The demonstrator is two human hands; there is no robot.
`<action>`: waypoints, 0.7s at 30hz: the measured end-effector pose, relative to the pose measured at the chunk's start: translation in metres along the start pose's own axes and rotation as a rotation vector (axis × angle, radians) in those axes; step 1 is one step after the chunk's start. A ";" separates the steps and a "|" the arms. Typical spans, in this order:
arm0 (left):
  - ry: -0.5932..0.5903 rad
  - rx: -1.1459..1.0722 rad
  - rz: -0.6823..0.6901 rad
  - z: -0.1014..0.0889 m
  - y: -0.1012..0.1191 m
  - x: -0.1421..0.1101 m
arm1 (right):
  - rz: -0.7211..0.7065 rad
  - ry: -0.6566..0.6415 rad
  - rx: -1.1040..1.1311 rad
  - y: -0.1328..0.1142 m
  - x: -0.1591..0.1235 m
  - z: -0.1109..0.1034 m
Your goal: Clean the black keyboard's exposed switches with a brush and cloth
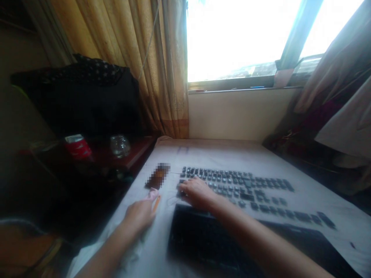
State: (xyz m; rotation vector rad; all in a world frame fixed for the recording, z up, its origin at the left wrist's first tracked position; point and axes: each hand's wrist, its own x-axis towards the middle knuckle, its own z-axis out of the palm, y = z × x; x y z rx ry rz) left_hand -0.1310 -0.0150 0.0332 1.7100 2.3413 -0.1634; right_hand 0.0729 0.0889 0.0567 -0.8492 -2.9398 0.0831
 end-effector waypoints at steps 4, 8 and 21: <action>-0.015 -0.028 -0.020 -0.006 -0.009 -0.003 | -0.088 -0.067 -0.044 -0.007 0.025 0.008; -0.007 -0.105 -0.040 -0.014 -0.014 -0.011 | -0.155 -0.084 -0.024 -0.024 0.046 0.020; -0.112 -0.870 0.169 0.009 -0.002 0.008 | -0.001 0.183 0.231 -0.042 -0.003 0.038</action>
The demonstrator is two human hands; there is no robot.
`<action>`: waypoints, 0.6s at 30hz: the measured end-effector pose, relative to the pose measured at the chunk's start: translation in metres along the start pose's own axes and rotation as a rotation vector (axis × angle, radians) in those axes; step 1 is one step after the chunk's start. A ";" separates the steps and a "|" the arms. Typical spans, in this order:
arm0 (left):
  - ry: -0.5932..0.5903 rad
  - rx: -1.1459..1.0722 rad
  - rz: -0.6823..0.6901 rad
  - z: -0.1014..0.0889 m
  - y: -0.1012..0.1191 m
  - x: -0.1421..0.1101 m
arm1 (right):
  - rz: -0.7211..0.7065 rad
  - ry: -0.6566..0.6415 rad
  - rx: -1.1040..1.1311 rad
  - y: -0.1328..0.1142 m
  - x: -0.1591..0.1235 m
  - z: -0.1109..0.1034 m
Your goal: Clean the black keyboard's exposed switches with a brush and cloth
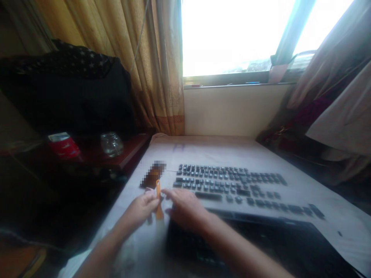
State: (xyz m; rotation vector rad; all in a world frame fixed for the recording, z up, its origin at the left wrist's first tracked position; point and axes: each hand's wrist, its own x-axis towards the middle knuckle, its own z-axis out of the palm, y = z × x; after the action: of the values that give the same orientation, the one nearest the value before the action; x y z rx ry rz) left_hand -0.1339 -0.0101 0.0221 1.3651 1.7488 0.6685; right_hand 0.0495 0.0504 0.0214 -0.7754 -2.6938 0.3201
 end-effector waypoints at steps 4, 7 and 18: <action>-0.134 -0.197 0.062 0.031 0.017 0.002 | 0.031 0.064 0.077 0.006 -0.053 -0.001; -0.222 -0.265 0.148 0.052 0.038 0.000 | 0.099 0.322 0.403 0.012 -0.084 -0.007; -0.538 -0.055 0.374 0.096 0.079 -0.001 | 0.514 0.356 1.145 0.027 -0.130 -0.025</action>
State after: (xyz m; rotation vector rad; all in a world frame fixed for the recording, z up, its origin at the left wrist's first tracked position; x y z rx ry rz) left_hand -0.0110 0.0042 0.0335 1.6653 1.0575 0.4774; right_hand 0.1756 0.0043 0.0054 -0.9476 -1.5126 1.4784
